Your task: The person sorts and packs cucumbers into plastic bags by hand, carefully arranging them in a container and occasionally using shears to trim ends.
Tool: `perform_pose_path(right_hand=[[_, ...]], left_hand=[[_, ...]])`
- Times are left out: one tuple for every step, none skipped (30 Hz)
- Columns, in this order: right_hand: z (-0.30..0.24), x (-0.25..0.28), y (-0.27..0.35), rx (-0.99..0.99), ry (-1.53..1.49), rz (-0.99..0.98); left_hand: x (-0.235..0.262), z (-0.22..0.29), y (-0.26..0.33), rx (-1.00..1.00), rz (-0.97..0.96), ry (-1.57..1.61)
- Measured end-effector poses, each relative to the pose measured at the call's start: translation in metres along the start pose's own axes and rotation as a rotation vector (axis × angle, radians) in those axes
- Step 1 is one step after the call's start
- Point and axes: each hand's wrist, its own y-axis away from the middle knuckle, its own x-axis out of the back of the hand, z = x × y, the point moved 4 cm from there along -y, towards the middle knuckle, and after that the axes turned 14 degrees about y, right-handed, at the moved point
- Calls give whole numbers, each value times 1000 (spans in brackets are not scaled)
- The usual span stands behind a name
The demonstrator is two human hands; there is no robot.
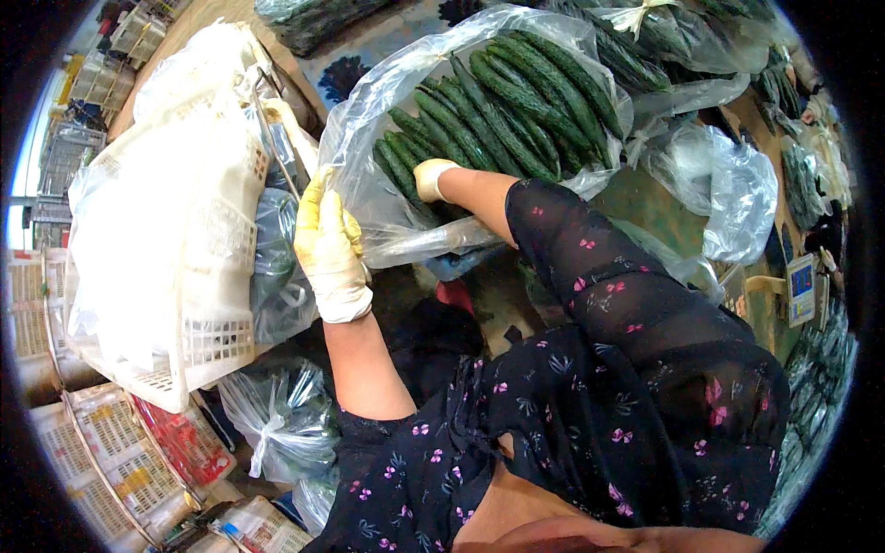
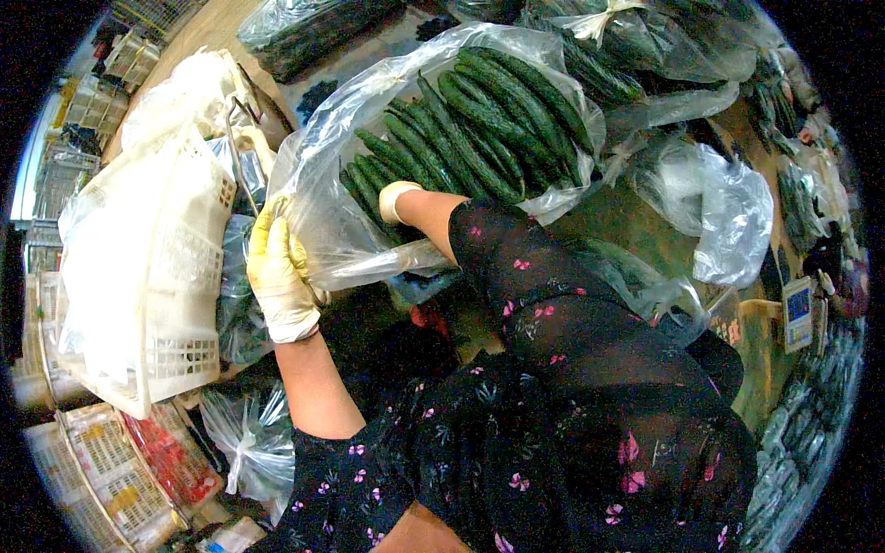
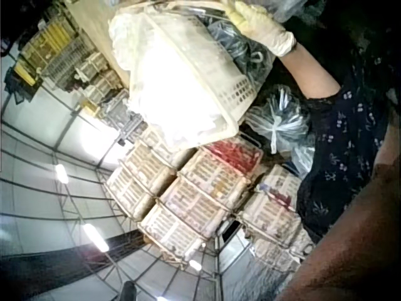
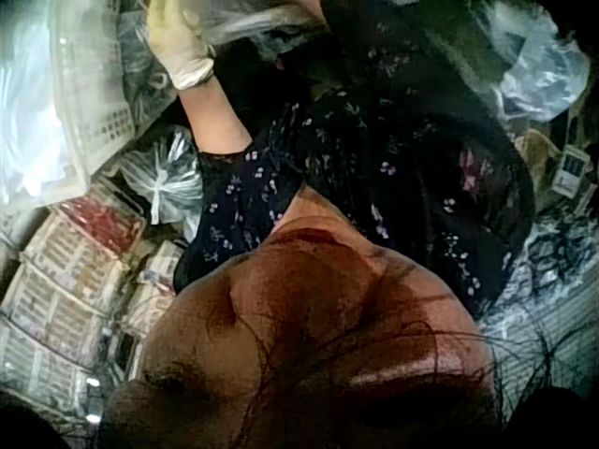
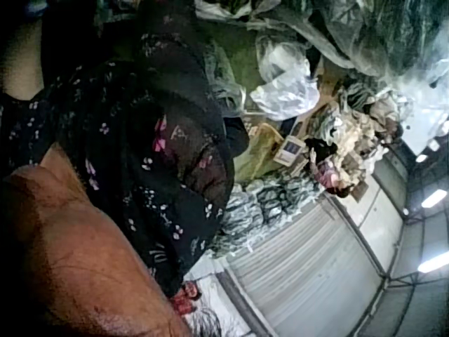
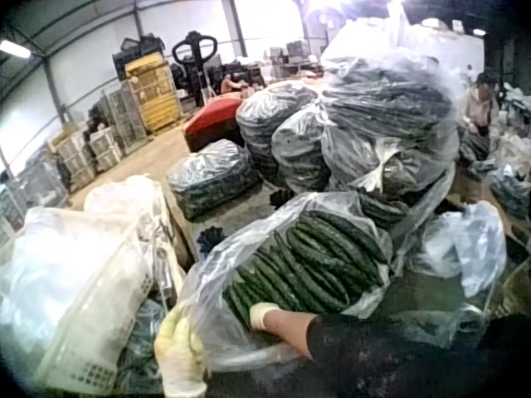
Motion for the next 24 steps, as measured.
perform_pose_path(right_hand=[[1,7,-3,41,56,6],[6,13,-12,50,20,33],[7,19,-18,30,-61,96],[8,24,-23,-4,-120,127],[9,28,-27,-39,-180,158],[4,32,-28,-34,-180,158],[2,34,-27,-90,-314,134],[0,35,-26,-145,-447,109],[-5,34,-27,-142,-450,108],[-7,31,-27,-208,-607,85],[-8,28,-27,-274,-763,60],[-7,25,-28,-301,-815,79],[-7,21,-30,-297,-818,74],[-9,17,-32,-286,-882,59],[-9,14,-34,-276,-946,45],[-8,13,-37,-274,-949,42],[-13,16,-41,-113,-834,55],[-13,12,-46,-40,-778,59],[-12,9,-52,32,-723,68],[-11,4,-58,-76,-807,99],[-11,4,-62,-174,-885,130],[-14,5,-69,-114,-786,37],[-13,4,-71,-112,-788,38],[-15,1,-71,-118,-971,-29]], left_hand=[[-2,0,0,7,-7,28],[-4,0,0,9,-11,29],[-5,0,0,10,-5,51],[-6,-1,1,11,0,72],[-8,0,2,12,-2,70],[-9,2,3,-2,3,88],[-8,2,4,-15,8,106],[-7,2,4,-17,11,104],[-7,2,4,-23,-14,122],[-7,1,3,-30,-38,140],[-6,0,1,-30,-35,136],[-7,-1,0,-35,-36,158],[-7,-1,0,-40,-37,180],[-6,-2,0,-40,-32,175],[-4,-1,-1,-40,-29,175],[-3,-1,-1,-40,-25,175],[-3,0,-1,-40,-22,171],[-6,0,-2,-38,-12,150],[-9,-1,-2,-36,-3,129],[-11,-3,-3,-31,-7,128],[-12,-2,-1,-40,-41,134],[-14,-1,1,-48,-77,140],[-16,0,1,-50,-78,138],[-15,-1,1,-45,-41,141]])
